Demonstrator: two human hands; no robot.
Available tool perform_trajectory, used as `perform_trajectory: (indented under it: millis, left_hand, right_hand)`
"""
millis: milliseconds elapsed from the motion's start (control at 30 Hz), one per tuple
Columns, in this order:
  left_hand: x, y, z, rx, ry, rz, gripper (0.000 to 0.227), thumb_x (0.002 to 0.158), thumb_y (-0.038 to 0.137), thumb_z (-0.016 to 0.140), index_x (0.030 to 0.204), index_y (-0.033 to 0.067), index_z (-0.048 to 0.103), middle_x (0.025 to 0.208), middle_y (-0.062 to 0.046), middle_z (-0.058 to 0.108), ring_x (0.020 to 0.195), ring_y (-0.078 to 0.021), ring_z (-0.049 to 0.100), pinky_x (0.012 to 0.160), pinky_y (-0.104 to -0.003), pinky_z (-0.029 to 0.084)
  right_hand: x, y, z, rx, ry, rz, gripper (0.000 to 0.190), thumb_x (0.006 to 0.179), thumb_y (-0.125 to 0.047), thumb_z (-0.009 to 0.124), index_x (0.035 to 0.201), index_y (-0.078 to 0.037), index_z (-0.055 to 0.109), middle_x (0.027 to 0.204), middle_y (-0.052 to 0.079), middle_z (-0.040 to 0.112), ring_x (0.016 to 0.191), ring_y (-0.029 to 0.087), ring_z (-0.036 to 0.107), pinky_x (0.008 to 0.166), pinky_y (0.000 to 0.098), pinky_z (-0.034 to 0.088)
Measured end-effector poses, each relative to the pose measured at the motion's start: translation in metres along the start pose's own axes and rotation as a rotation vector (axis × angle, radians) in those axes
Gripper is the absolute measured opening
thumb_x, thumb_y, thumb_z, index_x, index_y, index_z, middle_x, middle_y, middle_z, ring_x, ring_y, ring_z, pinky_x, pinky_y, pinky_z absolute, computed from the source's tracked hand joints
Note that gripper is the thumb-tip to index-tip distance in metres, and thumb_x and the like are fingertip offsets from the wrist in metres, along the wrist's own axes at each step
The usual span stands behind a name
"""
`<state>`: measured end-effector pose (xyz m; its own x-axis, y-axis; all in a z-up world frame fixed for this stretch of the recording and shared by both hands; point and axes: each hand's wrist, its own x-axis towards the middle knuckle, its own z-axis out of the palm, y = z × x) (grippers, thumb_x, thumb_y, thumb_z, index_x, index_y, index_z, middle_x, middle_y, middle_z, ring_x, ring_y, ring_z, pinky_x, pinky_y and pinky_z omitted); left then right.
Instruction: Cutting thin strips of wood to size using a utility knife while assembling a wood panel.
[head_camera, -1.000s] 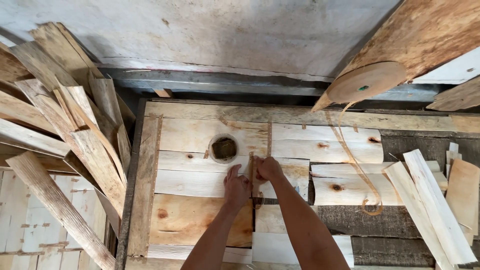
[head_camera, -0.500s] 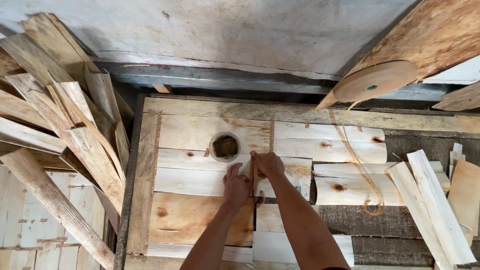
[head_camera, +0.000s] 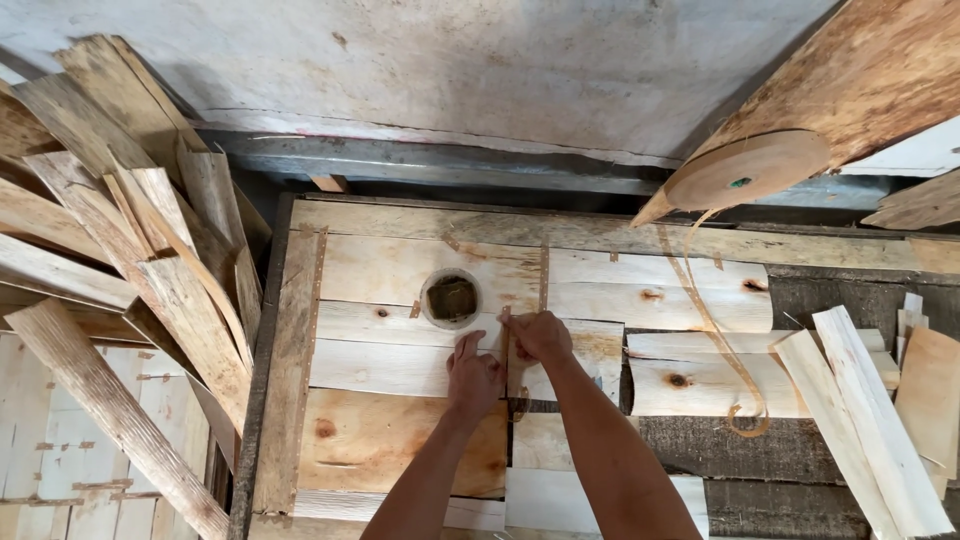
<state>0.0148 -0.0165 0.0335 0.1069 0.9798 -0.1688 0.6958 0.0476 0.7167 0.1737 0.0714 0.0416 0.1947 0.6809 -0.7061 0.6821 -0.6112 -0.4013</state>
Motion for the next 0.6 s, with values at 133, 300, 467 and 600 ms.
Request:
perform_trajectory:
  millis: [133, 300, 467, 600]
  left_hand:
    - [0.000, 0.003, -0.005, -0.014, -0.013, -0.007, 0.009, 0.078, 0.010, 0.074, 0.074, 0.0026, 0.074, 0.149, -0.014, 0.048, 0.144, -0.0307, 0.035, 0.113, -0.050, 0.031]
    - [-0.001, 0.006, -0.007, 0.001, 0.006, 0.006, 0.009, 0.078, 0.011, 0.074, 0.074, 0.0022, 0.075, 0.148, -0.014, 0.049, 0.144, -0.0310, 0.035, 0.113, -0.051, 0.031]
    - [-0.001, 0.002, -0.003, 0.015, 0.012, 0.022, 0.009, 0.078, 0.010, 0.074, 0.073, 0.0022, 0.074, 0.148, -0.014, 0.049, 0.143, -0.0317, 0.035, 0.113, -0.051, 0.030]
    - [0.000, 0.001, -0.001, 0.014, 0.015, 0.023, 0.009, 0.079, 0.010, 0.074, 0.074, 0.0027, 0.074, 0.149, -0.014, 0.049, 0.143, -0.0321, 0.035, 0.113, -0.051, 0.030]
  right_hand:
    - [-0.010, -0.014, -0.006, -0.107, 0.010, 0.081, 0.074, 0.073, -0.082, 0.072, 0.058, -0.010, 0.069, 0.056, 0.002, 0.069, 0.053, 0.015, 0.068, 0.057, 0.0325, 0.057]
    - [-0.013, -0.016, -0.006, -0.109, 0.026, 0.080, 0.074, 0.074, -0.081, 0.073, 0.057, -0.009, 0.069, 0.055, 0.002, 0.067, 0.056, 0.017, 0.069, 0.059, 0.0343, 0.058]
    - [-0.013, -0.016, -0.005, -0.107, 0.038, 0.078, 0.075, 0.072, -0.081, 0.073, 0.058, -0.008, 0.068, 0.056, 0.004, 0.067, 0.056, 0.018, 0.070, 0.060, 0.0365, 0.059]
    - [-0.018, -0.020, -0.006, -0.100, 0.050, 0.097, 0.076, 0.071, -0.082, 0.074, 0.061, -0.007, 0.068, 0.058, 0.006, 0.068, 0.057, 0.019, 0.070, 0.060, 0.0363, 0.058]
